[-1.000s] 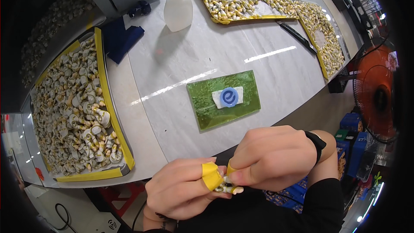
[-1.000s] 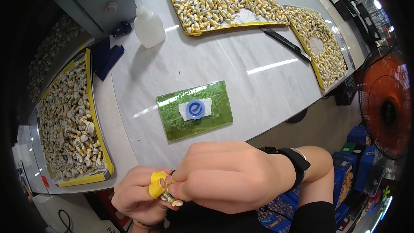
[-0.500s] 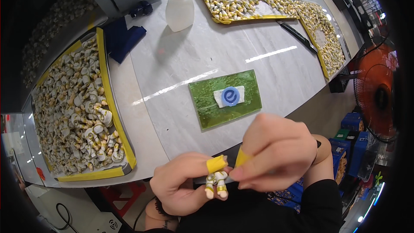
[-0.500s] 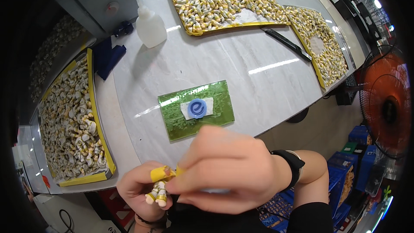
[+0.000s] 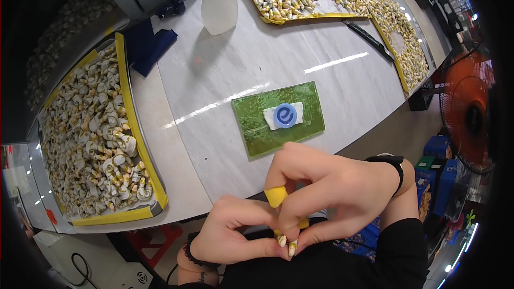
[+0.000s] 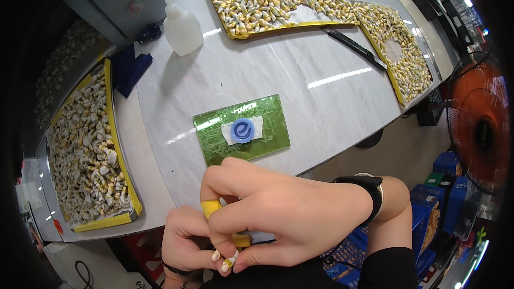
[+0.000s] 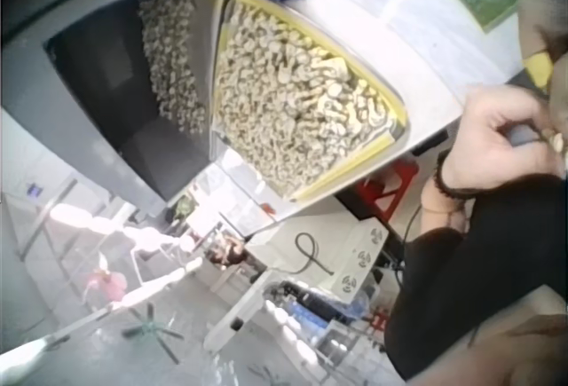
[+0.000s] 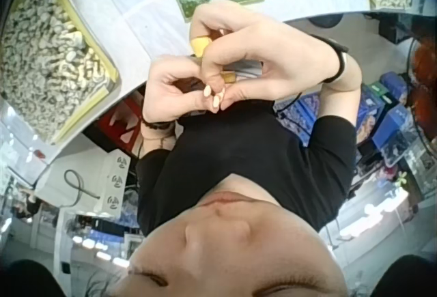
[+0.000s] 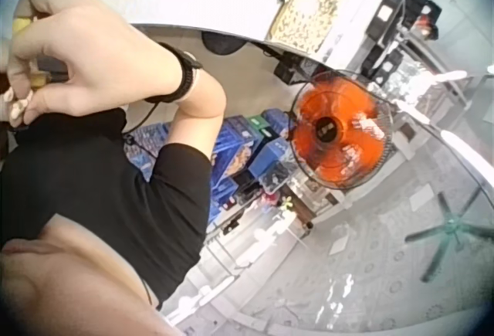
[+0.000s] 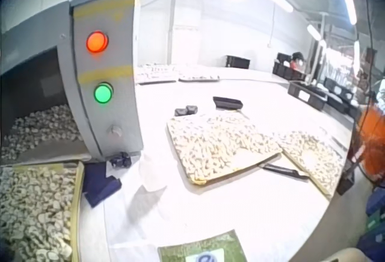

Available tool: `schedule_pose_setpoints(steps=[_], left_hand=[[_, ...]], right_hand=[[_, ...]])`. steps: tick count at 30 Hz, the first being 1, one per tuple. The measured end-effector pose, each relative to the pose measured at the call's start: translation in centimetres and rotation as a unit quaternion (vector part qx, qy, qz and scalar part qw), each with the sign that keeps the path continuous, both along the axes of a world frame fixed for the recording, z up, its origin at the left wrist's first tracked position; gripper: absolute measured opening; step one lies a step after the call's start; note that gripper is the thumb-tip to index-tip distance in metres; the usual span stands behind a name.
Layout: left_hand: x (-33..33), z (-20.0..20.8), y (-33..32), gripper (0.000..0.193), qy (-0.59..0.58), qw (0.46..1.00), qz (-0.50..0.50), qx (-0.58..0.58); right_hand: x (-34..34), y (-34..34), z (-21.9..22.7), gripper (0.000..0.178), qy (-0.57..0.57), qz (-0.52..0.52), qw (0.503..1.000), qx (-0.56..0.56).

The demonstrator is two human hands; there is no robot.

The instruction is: The person assembles small white spiral-shaped decorative items by hand. They pick up individual pieces from a tray, apply a substance from a small bottle, and attach them to a larger base or other pieces. The person works at a table with multiple trays of these items and a fan in the background.

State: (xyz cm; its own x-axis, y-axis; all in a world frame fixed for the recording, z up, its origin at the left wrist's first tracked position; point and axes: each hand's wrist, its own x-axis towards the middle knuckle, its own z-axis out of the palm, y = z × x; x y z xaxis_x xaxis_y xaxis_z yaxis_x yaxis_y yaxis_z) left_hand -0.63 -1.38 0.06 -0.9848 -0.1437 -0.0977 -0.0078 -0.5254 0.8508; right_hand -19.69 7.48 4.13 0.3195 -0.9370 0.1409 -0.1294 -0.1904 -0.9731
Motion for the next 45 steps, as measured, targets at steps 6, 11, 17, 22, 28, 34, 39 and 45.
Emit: schedule_pose_setpoints(steps=[6, 11, 17, 22, 28, 34, 39, 45], left_hand=[[0.0, -0.2, -0.3, 0.019, 0.000, 0.999, -0.030, -0.013], [-0.2, -0.1, -0.3, 0.018, 0.008, 1.000, -0.021, -0.021], [0.4, -1.0, 0.4, 0.019, -0.021, 0.999, 0.029, -0.005], [0.3, -1.3, 0.9, 0.021, -0.002, 0.998, 0.053, 0.026], [-0.3, 0.3, 1.4, 0.028, -0.074, 0.985, 0.118, 0.101], [0.0, -0.9, 0.9, 0.020, -0.008, 0.997, 0.068, 0.020], [1.6, 2.7, -0.9, 0.024, -0.024, 0.929, 0.080, -0.362], [7.7, 8.2, -6.3, 0.038, -0.258, 0.573, 0.287, -0.723]], right_hand=[[0.2, 0.3, -0.1, 0.010, -0.004, -0.012, 1.000, 0.026], [0.1, 0.3, 0.0, 0.011, -0.004, -0.011, 1.000, 0.022], [-0.2, 0.5, -0.1, 0.013, -0.006, -0.037, 0.999, 0.031], [-0.3, 0.8, -0.2, 0.015, -0.009, -0.065, 0.997, 0.029], [-0.6, 1.3, -0.4, 0.018, -0.026, -0.107, 0.993, 0.033], [-0.3, 1.2, -0.5, 0.019, -0.009, -0.093, 0.995, 0.026], [0.1, 1.2, -0.1, 0.022, 0.023, -0.087, 0.996, 0.003], [-0.8, 2.7, 0.6, 0.025, 0.030, -0.193, 0.980, -0.048]])
